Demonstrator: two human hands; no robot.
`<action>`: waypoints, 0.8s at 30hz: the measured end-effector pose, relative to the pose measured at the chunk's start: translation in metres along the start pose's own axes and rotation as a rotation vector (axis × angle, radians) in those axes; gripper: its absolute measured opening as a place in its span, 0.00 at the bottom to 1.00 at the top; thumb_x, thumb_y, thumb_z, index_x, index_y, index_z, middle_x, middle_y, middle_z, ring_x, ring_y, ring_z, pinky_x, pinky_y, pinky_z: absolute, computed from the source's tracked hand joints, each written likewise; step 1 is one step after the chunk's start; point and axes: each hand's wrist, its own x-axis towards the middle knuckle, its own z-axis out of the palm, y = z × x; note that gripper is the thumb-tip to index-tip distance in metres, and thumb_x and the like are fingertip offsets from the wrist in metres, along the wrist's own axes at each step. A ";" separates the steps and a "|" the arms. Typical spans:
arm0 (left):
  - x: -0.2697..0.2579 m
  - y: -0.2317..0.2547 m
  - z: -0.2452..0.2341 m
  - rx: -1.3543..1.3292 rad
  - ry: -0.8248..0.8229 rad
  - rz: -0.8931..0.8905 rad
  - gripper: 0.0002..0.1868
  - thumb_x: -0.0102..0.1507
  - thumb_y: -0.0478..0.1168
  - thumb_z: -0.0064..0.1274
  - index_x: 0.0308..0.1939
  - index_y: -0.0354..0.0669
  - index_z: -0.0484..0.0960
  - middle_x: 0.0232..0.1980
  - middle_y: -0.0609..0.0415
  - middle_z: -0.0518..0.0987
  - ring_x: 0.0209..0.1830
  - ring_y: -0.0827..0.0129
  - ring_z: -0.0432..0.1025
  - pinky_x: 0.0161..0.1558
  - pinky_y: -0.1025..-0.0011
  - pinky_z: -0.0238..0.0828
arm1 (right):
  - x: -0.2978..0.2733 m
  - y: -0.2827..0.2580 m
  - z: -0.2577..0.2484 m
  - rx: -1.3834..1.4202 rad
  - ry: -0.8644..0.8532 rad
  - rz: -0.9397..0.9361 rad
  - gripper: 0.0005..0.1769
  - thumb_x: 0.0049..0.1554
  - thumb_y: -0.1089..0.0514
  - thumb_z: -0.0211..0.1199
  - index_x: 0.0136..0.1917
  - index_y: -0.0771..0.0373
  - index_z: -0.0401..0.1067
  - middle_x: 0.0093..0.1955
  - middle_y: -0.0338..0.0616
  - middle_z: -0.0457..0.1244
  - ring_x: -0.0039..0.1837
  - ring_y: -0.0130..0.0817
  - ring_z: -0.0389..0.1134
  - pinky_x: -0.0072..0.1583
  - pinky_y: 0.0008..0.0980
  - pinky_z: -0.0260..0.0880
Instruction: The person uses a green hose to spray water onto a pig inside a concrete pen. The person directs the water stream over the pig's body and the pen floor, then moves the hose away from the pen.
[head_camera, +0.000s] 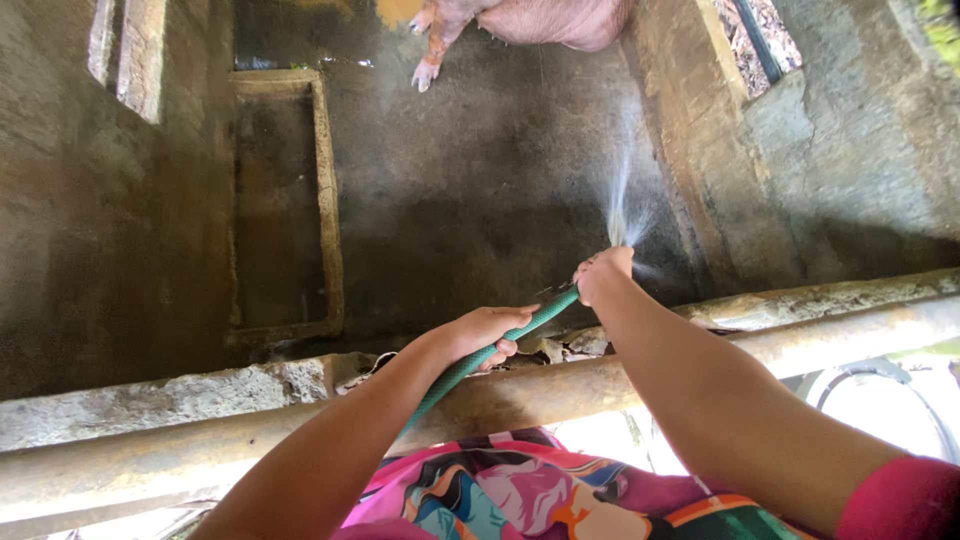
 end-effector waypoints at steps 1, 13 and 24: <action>0.001 -0.001 -0.002 0.054 0.009 0.005 0.30 0.72 0.52 0.37 0.80 0.69 0.56 0.20 0.67 0.59 0.15 0.80 0.53 0.18 0.77 0.55 | 0.005 0.003 -0.002 0.003 0.005 0.009 0.29 0.62 0.36 0.46 0.27 0.53 0.49 0.23 0.33 0.46 0.24 0.29 0.46 0.31 0.30 0.45; 0.005 0.023 -0.002 -0.022 0.037 0.064 0.32 0.72 0.54 0.36 0.81 0.69 0.52 0.20 0.67 0.59 0.14 0.79 0.52 0.16 0.77 0.51 | 0.008 -0.015 0.042 0.001 -0.133 -0.008 0.29 0.63 0.35 0.44 0.28 0.52 0.50 0.24 0.32 0.46 0.25 0.28 0.46 0.32 0.29 0.46; -0.002 0.090 -0.012 -0.138 -0.041 0.198 0.30 0.74 0.54 0.32 0.81 0.67 0.53 0.18 0.68 0.56 0.11 0.80 0.51 0.15 0.77 0.52 | -0.035 -0.072 0.108 0.037 -0.347 -0.123 0.33 0.62 0.30 0.40 0.27 0.53 0.45 0.23 0.34 0.42 0.24 0.29 0.42 0.31 0.30 0.42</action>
